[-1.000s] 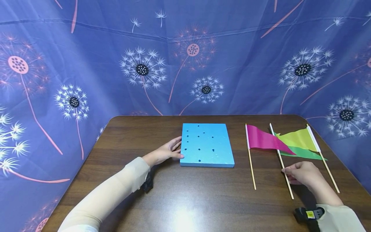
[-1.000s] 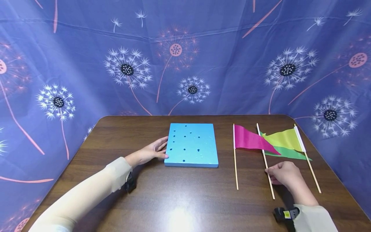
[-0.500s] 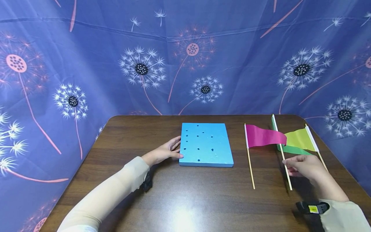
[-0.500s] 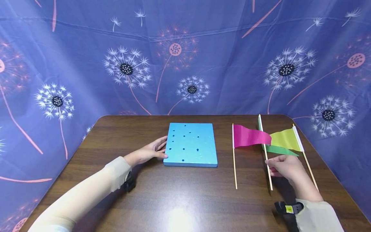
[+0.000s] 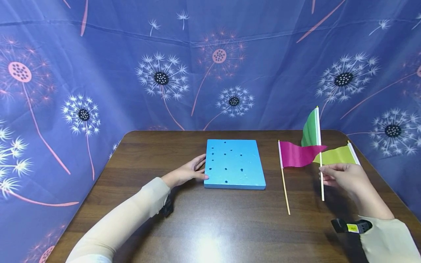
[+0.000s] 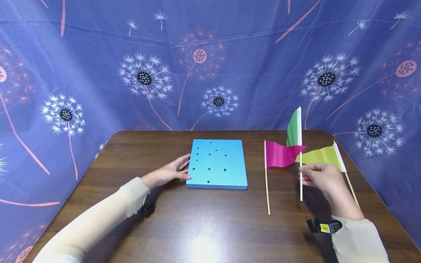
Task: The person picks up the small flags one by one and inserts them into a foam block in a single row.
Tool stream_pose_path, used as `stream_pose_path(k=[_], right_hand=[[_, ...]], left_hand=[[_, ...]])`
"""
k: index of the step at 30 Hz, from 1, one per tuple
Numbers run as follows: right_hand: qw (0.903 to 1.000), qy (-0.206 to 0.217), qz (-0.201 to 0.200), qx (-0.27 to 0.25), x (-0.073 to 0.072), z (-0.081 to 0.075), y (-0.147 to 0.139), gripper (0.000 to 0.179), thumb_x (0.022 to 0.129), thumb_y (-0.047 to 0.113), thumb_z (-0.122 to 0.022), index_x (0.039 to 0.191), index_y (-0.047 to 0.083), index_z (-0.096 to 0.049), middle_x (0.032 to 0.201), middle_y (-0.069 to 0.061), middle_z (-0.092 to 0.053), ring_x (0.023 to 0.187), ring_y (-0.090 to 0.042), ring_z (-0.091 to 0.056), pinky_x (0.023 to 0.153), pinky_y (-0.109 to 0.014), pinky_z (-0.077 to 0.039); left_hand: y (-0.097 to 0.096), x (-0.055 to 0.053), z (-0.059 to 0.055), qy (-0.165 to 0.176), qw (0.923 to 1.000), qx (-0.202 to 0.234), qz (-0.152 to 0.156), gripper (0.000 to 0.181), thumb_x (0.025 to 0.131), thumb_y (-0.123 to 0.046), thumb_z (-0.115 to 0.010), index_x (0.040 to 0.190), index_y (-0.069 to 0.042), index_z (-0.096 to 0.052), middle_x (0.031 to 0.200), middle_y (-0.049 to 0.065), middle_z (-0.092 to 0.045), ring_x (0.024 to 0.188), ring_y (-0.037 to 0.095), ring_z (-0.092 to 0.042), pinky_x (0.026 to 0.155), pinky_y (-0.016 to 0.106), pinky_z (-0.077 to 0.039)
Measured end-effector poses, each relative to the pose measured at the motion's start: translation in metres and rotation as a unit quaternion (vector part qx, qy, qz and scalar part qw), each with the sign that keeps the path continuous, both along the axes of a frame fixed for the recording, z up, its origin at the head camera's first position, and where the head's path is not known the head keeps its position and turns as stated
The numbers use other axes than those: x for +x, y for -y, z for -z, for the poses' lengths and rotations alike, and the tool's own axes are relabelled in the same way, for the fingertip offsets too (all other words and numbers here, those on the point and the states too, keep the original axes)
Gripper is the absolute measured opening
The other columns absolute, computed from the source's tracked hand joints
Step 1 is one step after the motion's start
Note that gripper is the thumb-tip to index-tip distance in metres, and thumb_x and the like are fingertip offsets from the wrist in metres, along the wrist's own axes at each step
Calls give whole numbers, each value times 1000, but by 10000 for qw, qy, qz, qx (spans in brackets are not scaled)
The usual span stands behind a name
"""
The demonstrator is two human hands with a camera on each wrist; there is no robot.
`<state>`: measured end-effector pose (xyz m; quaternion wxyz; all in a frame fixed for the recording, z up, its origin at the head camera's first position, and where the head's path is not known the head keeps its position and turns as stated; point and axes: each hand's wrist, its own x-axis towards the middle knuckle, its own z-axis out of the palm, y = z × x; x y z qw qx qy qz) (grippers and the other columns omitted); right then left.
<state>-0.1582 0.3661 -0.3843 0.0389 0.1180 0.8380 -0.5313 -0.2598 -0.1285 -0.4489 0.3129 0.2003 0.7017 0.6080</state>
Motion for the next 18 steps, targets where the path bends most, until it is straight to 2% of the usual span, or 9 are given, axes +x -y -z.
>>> stream_pose_path(k=[4, 6, 7, 8, 11, 13, 15, 18], right_hand=[[9989, -291, -54, -363, -12, 14, -15, 26, 93, 18, -65, 98, -7, -70, 69, 2, -69, 62, -10, -69, 62, -31, -62], [9988, -313, -25, -388, -15, 18, -18, 15, 93, 21, -66, 92, 7, -73, 70, 6, -68, 64, -7, -69, 64, -29, -62], [9986, -374, -86, -364, -16, 17, -16, 20, 93, 20, -66, 96, 1, -72, 70, 5, -68, 64, -8, -69, 64, -30, -62], [9978, -432, -96, -491, -16, 17, -15, 16, 94, 17, -65, 93, 3, -73, 70, 3, -69, 63, -9, -70, 64, -30, -62], [9982, -495, -117, -307, -12, 5, -1, 23, 95, 17, -63, 101, -5, -69, 72, 7, -68, 64, -7, -69, 65, -29, -62], [9976, -611, -212, -241, -11, -3, 6, 35, 96, 12, -61, 110, -20, -59, 74, 6, -68, 64, -9, -69, 64, -30, -62], [9971, -675, -218, -289, -13, -3, 7, 34, 95, 13, -62, 111, -18, -59, 74, 7, -68, 64, -9, -69, 64, -29, -62], [9938, -854, -276, -649, -23, 7, 0, 20, 93, 14, -65, 100, -4, -68, 73, 4, -70, 63, -11, -71, 63, -31, -62]], left_hand=[[0, 0, 1, 3, 10000, -41, 20, 95, 89, -2, -67, 157, -13, -1, 164, 5, -2, 151, 21, -11, 120, 37, -27], [0, 0, 1, 2, 10000, -58, 11, 96, 89, -3, -68, 157, -14, -1, 164, 4, -2, 151, 20, -11, 120, 37, -27], [0, 1, 0, 8, 10000, -64, 6, 96, 89, -3, -68, 157, -14, -1, 164, 4, -2, 151, 20, -11, 120, 37, -27], [0, 2, 0, 14, 10000, -75, 6, 96, 89, -3, -68, 157, -14, -1, 164, 3, -2, 151, 20, -11, 120, 37, -27], [0, 3, -1, 8, 10000, -60, 1, 96, 89, -2, -68, 157, -14, -1, 164, 4, -2, 151, 20, -10, 120, 38, -27], [0, 4, -2, 3, 10000, -52, -5, 96, 89, -2, -68, 157, -14, -1, 164, 4, -2, 151, 20, -10, 120, 38, -27], [0, 4, -2, -19, 10000, -45, -22, 96, 89, -2, -68, 157, -13, -1, 164, 4, -2, 151, 20, -9, 120, 38, -27], [-1, 4, -3, -54, 10000, -47, -48, 96, 89, -2, -68, 157, -12, -1, 164, 4, -2, 151, 20, -9, 120, 38, -28]])
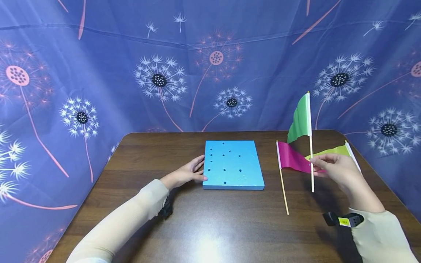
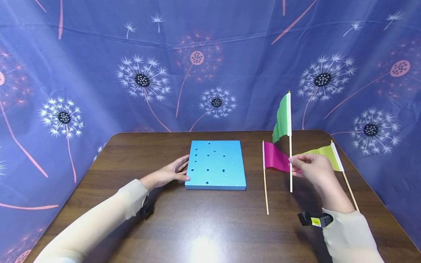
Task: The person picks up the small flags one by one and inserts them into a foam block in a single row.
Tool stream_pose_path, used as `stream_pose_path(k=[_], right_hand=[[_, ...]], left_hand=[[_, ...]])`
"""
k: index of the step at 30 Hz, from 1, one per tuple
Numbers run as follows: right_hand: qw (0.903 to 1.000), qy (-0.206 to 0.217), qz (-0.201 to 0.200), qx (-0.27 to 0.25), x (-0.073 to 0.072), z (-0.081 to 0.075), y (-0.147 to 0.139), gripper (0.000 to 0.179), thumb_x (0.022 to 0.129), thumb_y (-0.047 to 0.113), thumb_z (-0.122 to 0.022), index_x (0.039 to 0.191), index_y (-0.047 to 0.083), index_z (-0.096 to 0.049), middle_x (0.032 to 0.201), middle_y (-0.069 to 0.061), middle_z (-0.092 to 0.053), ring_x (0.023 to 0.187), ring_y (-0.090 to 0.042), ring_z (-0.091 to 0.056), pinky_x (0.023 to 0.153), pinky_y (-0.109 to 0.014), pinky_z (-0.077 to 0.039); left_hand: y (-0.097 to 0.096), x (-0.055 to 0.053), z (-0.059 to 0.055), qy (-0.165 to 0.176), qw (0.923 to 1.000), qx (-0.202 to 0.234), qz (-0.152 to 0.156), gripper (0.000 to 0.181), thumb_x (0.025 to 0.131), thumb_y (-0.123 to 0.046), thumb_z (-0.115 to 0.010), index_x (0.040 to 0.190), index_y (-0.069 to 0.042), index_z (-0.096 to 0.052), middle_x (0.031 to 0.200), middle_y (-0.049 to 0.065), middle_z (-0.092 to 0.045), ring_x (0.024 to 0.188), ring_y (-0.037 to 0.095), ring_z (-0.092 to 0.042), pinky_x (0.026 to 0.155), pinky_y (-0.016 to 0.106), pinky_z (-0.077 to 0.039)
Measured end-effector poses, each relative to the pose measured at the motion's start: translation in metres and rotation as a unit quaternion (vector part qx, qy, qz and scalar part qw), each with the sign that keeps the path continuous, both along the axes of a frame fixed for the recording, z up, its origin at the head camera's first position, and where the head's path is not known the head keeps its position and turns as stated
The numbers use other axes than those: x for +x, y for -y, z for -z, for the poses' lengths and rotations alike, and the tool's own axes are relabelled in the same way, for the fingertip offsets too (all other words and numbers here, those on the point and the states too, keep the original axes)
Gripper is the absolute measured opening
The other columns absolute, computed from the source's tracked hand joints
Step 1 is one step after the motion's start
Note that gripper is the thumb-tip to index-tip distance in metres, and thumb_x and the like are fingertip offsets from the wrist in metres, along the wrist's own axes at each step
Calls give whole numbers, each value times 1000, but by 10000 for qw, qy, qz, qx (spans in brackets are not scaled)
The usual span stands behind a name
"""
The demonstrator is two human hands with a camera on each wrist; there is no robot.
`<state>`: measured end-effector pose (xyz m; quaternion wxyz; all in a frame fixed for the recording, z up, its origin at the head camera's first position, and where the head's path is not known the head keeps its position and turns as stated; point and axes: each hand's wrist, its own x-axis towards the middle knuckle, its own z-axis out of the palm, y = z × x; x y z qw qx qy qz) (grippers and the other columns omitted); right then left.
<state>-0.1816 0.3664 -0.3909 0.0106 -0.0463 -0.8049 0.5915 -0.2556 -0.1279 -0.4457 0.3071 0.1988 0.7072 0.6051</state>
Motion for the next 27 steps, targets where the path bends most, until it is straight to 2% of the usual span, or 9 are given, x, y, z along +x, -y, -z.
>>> stream_pose_path(k=[3, 6, 9, 12, 19, 22, 27], right_hand=[[9996, -113, -3, -246, -4, -1, 4, 12, 91, 16, -68, 92, 5, -72, 72, 0, -70, 63, -12, -71, 61, -32, -62], [9996, -198, 79, 172, 2, -20, 27, 17, 92, 18, -67, 96, 2, -68, 71, 7, -69, 63, -9, -70, 61, -29, -62], [9972, -376, 208, 607, 10, -40, 51, 20, 94, 18, -65, 100, 0, -64, 72, 17, -66, 64, -3, -67, 61, -20, -60], [9962, -581, 183, 631, 12, -50, 65, 19, 95, 15, -63, 102, -2, -64, 75, 21, -66, 65, -2, -66, 62, -17, -59], [9956, -885, 54, 292, 4, -58, 82, 4, 93, 14, -66, 94, 11, -68, 74, 17, -68, 65, -1, -66, 64, -18, -60], [9949, -993, -35, 149, 0, -59, 91, 3, 92, 12, -66, 93, 14, -69, 73, 15, -68, 65, -2, -67, 64, -19, -60], [9923, -1215, -175, 136, -7, -57, 106, 11, 91, 10, -67, 97, 1, -65, 76, 14, -69, 66, -2, -68, 64, -21, -61]], left_hand=[[0, 0, 0, -13, 10000, 29, 9, 96, 89, -2, -68, 157, -12, -1, 164, 4, -2, 151, 20, -9, 120, 38, -28], [0, 1, 1, -15, 10000, 55, 23, 96, 88, -2, -68, 157, -12, -1, 164, 4, -2, 151, 21, -10, 120, 37, -28], [0, 1, 2, -16, 10000, 68, 16, 97, 88, -2, -68, 157, -12, -1, 164, 4, -2, 151, 20, -10, 120, 37, -28], [0, 0, 2, -40, 9999, 96, 18, 97, 88, -1, -69, 157, -11, -2, 164, 5, -3, 151, 22, -11, 119, 37, -29], [0, 0, 3, 15, 10000, 90, 5, 97, 88, -3, -69, 157, -12, -1, 164, 5, -3, 150, 23, -15, 118, 36, -31], [1, 0, 3, 38, 10000, 60, -12, 96, 88, -2, -68, 157, -12, -1, 164, 5, -3, 150, 23, -14, 118, 36, -31], [0, 0, 3, 17, 10000, 36, -37, 96, 88, -1, -68, 157, -13, -2, 164, 5, -3, 150, 23, -16, 118, 37, -31]])
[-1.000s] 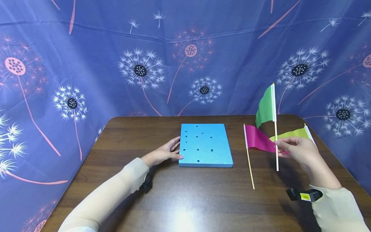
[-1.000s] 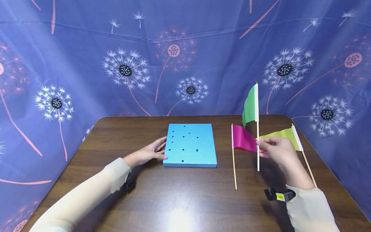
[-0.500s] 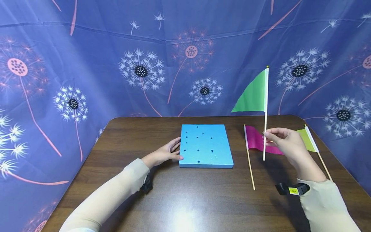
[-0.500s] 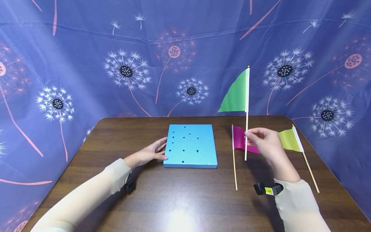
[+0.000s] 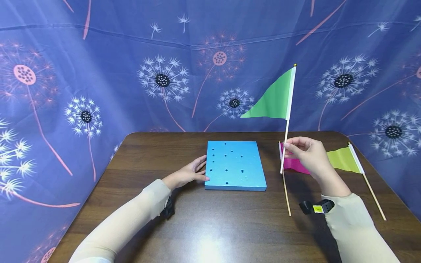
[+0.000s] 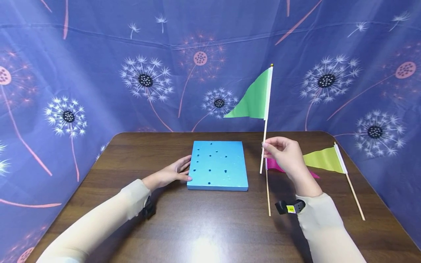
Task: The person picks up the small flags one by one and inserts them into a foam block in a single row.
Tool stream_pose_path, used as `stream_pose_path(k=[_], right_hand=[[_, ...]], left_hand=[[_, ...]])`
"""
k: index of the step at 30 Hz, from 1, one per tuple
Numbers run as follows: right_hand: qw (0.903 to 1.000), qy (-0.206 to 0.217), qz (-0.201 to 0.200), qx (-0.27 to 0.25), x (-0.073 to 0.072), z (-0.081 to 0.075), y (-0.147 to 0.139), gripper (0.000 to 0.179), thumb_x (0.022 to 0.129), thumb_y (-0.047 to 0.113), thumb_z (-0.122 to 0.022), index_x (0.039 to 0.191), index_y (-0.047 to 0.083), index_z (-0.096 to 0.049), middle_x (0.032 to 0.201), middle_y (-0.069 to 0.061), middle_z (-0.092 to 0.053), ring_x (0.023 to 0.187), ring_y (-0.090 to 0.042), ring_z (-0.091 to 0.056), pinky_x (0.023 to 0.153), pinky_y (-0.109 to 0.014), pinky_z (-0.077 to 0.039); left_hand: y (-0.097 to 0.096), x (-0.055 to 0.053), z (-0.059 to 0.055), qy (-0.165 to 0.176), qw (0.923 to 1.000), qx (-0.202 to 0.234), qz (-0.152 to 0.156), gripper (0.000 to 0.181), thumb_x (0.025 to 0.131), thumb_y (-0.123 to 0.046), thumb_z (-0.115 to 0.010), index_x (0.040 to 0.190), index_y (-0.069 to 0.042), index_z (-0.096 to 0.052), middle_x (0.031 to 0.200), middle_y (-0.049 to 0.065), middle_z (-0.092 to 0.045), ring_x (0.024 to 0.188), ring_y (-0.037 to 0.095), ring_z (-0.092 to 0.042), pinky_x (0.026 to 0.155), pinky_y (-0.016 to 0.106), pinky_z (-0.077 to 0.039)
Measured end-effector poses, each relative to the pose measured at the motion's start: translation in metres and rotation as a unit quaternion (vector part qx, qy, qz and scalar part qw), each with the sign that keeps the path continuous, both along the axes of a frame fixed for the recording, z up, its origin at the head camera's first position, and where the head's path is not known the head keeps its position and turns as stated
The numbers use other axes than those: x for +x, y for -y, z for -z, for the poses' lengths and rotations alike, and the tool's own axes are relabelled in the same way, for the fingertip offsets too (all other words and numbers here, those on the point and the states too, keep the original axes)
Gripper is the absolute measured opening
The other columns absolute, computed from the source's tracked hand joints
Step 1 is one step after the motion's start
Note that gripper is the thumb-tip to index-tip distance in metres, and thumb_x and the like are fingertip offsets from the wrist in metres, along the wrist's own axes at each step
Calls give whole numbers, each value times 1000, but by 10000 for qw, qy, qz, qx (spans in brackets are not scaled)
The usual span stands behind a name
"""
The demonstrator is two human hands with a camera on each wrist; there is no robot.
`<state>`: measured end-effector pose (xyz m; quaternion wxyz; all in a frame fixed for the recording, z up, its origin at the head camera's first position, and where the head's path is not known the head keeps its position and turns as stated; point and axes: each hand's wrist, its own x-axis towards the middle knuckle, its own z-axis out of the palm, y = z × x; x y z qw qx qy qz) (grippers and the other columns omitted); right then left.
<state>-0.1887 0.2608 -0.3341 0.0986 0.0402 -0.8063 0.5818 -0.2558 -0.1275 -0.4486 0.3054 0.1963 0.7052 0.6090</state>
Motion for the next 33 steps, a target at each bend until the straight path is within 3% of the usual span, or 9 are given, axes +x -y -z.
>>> stream_pose_path(k=[4, 10, 24, 33], right_hand=[[9997, -124, 22, 198, -4, 4, 9, 26, 92, 12, -67, 103, -10, -61, 75, 16, -68, 67, -1, -67, 64, -20, -60], [9984, -381, 67, 402, -9, 10, 20, 26, 93, 11, -65, 105, -12, -61, 75, 14, -66, 67, -1, -66, 66, -22, -61], [9978, -608, -104, -222, -28, 31, 50, 22, 92, 4, -64, 104, -15, -61, 77, 9, -66, 69, -1, -66, 68, -23, -61], [9985, -380, -33, -399, -40, 47, 67, 23, 92, 4, -64, 104, -14, -60, 77, 8, -66, 69, -1, -66, 68, -25, -61]], left_hand=[[-1, -1, 1, -11, 10000, 34, 30, 96, 88, -1, -68, 157, -13, -2, 164, 5, -3, 150, 23, -16, 118, 36, -32], [-3, 0, 4, -71, 9999, 24, 122, 94, 90, -1, -66, 157, -14, -2, 165, 3, -3, 150, 24, -16, 117, 35, -33], [-2, 0, 2, -52, 10000, 22, -4, 95, 88, 0, -68, 157, -13, -4, 164, 4, -5, 150, 21, -14, 118, 34, -32], [-2, 0, 1, -138, 9999, 19, -26, 93, 88, 2, -67, 157, -11, -5, 164, 5, -6, 151, 21, -12, 118, 35, -31]])
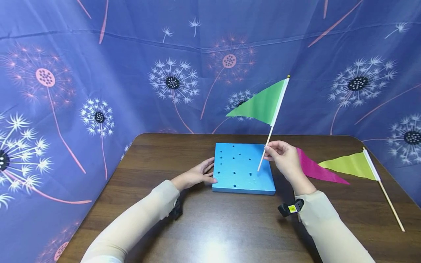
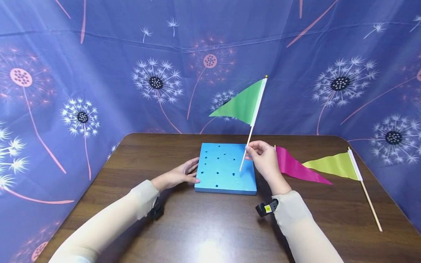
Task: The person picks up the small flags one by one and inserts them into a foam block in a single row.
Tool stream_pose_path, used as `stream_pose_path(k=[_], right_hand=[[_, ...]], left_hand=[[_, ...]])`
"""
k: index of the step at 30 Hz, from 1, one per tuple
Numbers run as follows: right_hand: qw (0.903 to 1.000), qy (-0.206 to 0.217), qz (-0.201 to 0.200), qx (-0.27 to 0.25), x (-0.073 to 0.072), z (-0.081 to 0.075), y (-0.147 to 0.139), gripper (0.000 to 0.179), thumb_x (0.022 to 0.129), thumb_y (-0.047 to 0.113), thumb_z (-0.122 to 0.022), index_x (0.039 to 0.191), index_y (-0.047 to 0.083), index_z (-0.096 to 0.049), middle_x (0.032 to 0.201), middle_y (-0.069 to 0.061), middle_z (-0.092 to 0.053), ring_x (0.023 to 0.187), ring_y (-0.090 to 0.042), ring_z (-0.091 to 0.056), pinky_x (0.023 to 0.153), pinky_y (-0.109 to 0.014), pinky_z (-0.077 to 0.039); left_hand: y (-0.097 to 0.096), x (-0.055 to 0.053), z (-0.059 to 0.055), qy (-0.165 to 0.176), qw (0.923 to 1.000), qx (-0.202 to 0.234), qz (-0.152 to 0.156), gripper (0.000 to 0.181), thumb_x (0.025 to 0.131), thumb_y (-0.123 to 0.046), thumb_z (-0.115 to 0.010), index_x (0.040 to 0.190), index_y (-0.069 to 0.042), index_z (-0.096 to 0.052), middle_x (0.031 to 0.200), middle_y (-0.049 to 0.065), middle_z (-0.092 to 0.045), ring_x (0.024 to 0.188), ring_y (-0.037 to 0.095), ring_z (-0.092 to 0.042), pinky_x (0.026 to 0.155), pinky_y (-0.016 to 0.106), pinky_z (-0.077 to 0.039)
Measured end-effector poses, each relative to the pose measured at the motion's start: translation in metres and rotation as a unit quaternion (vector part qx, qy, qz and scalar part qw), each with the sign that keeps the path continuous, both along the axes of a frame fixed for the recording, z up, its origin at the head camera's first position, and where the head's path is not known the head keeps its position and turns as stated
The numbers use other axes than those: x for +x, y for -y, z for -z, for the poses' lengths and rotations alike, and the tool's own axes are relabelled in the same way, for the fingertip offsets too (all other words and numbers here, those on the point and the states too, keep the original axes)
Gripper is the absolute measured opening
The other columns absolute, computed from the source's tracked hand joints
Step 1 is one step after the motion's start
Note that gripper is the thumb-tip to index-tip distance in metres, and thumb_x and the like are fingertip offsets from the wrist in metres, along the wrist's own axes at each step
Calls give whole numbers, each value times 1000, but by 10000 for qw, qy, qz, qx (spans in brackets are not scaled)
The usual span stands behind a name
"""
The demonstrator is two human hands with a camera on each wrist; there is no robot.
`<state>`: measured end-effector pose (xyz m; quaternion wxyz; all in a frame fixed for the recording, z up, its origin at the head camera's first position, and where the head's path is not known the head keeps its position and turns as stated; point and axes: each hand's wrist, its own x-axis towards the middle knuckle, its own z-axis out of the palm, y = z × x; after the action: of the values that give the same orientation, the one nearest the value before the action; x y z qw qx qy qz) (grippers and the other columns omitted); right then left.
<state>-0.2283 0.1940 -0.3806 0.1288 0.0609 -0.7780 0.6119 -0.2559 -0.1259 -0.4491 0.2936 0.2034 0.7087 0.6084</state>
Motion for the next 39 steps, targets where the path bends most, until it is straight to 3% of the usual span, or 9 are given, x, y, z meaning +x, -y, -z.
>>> stream_pose_path(k=[6, 17, 39], right_hand=[[10000, 22, 42, -40, -6, 9, 8, 23, 93, 4, -62, 104, -15, -60, 80, -4, -69, 69, 0, -66, 68, -23, -61], [9994, 288, 168, 8, -13, 22, 18, 21, 95, 3, -58, 104, -15, -59, 86, -20, -67, 68, 2, -64, 68, -23, -61], [9990, 331, -85, 300, -13, 34, 20, 22, 96, 5, -58, 106, -14, -60, 91, -26, -63, 69, 1, -64, 68, -26, -62]], left_hand=[[-1, 0, 0, 90, 9999, -64, -125, 94, 87, 2, -67, 157, -13, -5, 164, 5, -8, 150, 19, -15, 118, 34, -32], [0, 0, -1, 133, 9999, -72, -83, 96, 88, 0, -68, 157, -11, -3, 164, 6, -7, 150, 21, -15, 118, 36, -31], [-1, 2, -3, 184, 9997, -79, -132, 94, 89, 1, -66, 157, -13, -4, 164, 6, -7, 149, 22, -18, 118, 36, -32]])
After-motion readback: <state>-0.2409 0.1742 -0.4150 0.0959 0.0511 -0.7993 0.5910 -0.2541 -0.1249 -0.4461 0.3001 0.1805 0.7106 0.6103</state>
